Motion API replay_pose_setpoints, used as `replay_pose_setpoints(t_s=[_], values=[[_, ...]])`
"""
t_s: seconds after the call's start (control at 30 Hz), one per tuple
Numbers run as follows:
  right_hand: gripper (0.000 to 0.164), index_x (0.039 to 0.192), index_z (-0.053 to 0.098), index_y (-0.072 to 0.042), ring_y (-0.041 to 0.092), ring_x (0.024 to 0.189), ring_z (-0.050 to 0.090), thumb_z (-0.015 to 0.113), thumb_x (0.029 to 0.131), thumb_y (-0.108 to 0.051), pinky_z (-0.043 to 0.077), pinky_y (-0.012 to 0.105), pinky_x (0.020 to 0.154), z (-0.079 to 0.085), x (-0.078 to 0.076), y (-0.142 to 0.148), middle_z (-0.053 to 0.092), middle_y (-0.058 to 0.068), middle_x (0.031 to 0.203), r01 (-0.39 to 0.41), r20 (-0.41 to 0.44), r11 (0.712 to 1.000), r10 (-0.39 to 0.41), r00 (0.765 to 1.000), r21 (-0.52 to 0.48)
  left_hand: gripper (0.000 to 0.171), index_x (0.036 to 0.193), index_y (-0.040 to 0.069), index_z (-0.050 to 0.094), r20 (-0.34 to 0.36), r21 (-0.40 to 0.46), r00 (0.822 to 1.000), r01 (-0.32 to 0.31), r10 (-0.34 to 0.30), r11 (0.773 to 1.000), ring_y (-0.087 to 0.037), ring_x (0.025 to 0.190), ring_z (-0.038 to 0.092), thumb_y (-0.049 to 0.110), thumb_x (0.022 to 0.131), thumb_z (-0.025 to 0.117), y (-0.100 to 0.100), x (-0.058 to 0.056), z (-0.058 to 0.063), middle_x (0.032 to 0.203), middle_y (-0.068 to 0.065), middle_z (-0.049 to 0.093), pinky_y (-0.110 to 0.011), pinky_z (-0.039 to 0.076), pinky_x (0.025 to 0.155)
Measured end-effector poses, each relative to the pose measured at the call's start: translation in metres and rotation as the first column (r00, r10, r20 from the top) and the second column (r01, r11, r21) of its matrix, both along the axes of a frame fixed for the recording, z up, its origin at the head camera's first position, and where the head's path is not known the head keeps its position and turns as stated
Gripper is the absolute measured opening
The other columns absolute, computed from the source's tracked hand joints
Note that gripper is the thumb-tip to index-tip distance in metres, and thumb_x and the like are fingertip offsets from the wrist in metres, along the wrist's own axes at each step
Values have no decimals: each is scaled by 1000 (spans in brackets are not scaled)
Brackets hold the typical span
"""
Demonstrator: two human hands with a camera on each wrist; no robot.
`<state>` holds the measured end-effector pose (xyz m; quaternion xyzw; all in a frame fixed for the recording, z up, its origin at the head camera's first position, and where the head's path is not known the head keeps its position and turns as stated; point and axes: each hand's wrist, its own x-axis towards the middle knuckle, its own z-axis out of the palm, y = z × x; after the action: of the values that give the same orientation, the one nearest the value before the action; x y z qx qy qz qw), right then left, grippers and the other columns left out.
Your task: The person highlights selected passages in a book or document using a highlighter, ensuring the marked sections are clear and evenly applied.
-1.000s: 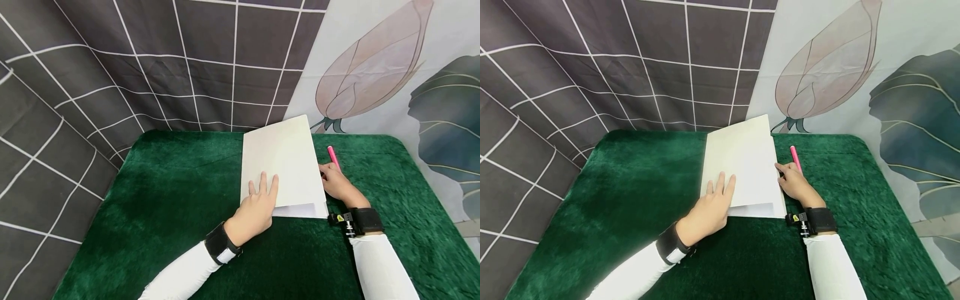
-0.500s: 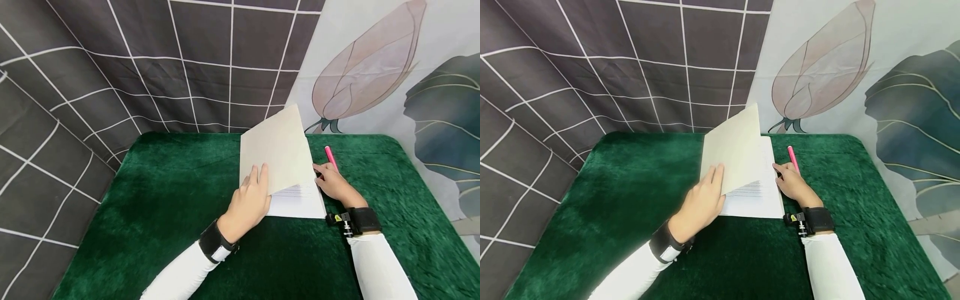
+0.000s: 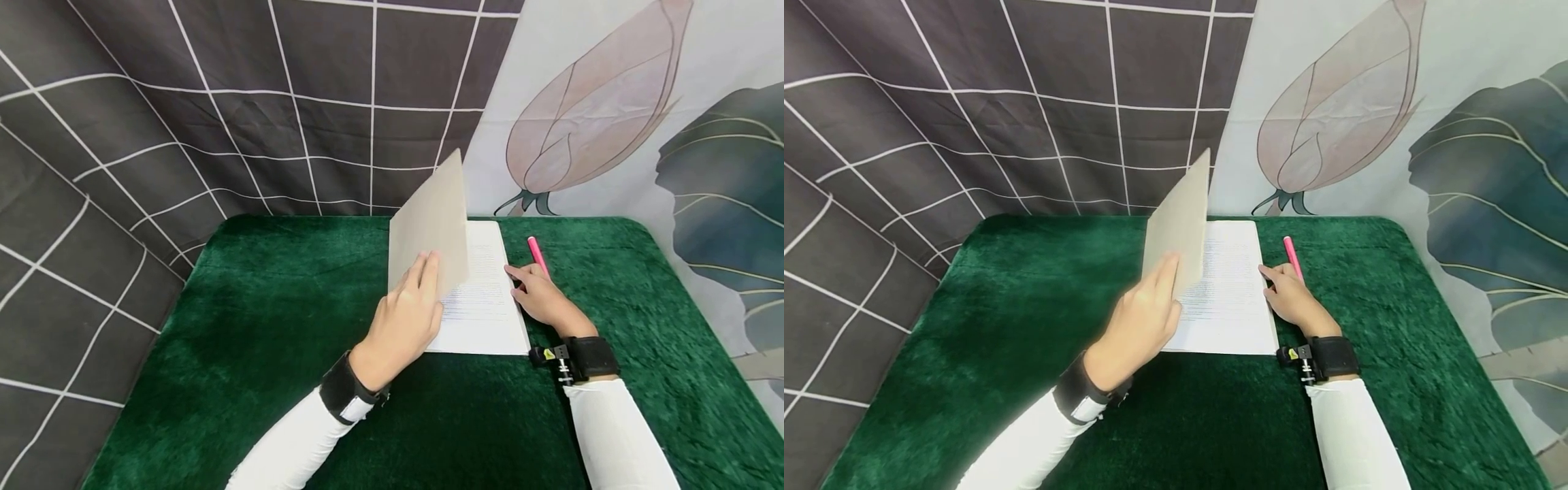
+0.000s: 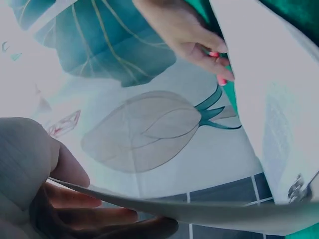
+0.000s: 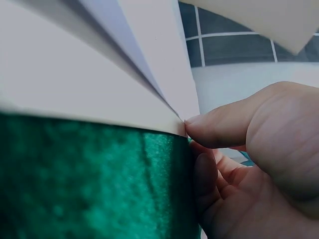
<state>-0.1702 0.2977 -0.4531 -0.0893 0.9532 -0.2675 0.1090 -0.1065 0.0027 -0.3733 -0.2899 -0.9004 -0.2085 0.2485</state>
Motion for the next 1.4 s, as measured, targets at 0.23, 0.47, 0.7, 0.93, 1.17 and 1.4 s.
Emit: replay_pose_setpoints(t_s=[0.23, 0.47, 0.7, 0.93, 1.17, 1.4], values=[[54, 149, 29, 8, 34, 94, 52, 46, 98, -1, 45, 50, 78, 1, 0, 0, 39, 31, 123, -10, -8, 1000, 10, 1000, -9, 62, 148, -2, 34, 78, 106, 997, 6, -15, 994, -29, 95, 70, 3, 89, 51, -21, -2, 14, 141, -25, 52, -28, 59, 52], [54, 149, 28, 7, 35, 95, 53, 46, 99, -2, 46, 50, 79, 1, 1, -1, 39, 31, 122, 0, 0, 1000, 0, 1000, -6, 67, 153, 6, 29, 176, 219, 984, -26, -13, 975, -26, 90, 68, 5, 90, 53, -48, -2, 33, 137, -22, 56, -37, 60, 65], [54, 149, 29, 7, 35, 94, 53, 46, 99, -1, 46, 47, 76, 3, 1, 0, 39, 31, 121, 20, 0, 1000, -20, 1000, -2, 70, 156, 18, 22, 387, 263, 922, -83, -26, 961, -23, 105, 62, 10, 92, 49, -74, 1, 51, 143, -17, 52, -42, 58, 80], [54, 149, 29, 7, 35, 93, 55, 46, 99, -3, 48, 45, 74, 0, 2, 0, 39, 31, 123, 29, 13, 1000, -29, 999, -4, 70, 156, 25, 17, 615, 325, 773, -68, -156, 943, -24, 111, 59, 9, 95, 47, -111, -4, 64, 142, -12, 51, -50, 53, 87], [53, 149, 30, 7, 34, 92, 55, 45, 99, -3, 47, 43, 73, -1, 1, -1, 40, 30, 122, 35, 11, 999, -35, 999, -2, 62, 156, 14, 15, 714, 535, 574, -80, -400, 841, -39, 111, 60, 2, 100, 40, -144, -9, 67, 141, -26, 46, -54, 57, 79], [54, 150, 28, 6, 34, 94, 55, 45, 100, -4, 47, 42, 73, -2, 0, -2, 38, 30, 123, 49, 37, 999, -49, 998, 0, 62, 154, 3, 13, 737, 599, 482, -140, -474, 789, -42, 109, 60, -5, 97, 32, -177, -19, 61, 135, -37, 44, -57, 55, 80]])
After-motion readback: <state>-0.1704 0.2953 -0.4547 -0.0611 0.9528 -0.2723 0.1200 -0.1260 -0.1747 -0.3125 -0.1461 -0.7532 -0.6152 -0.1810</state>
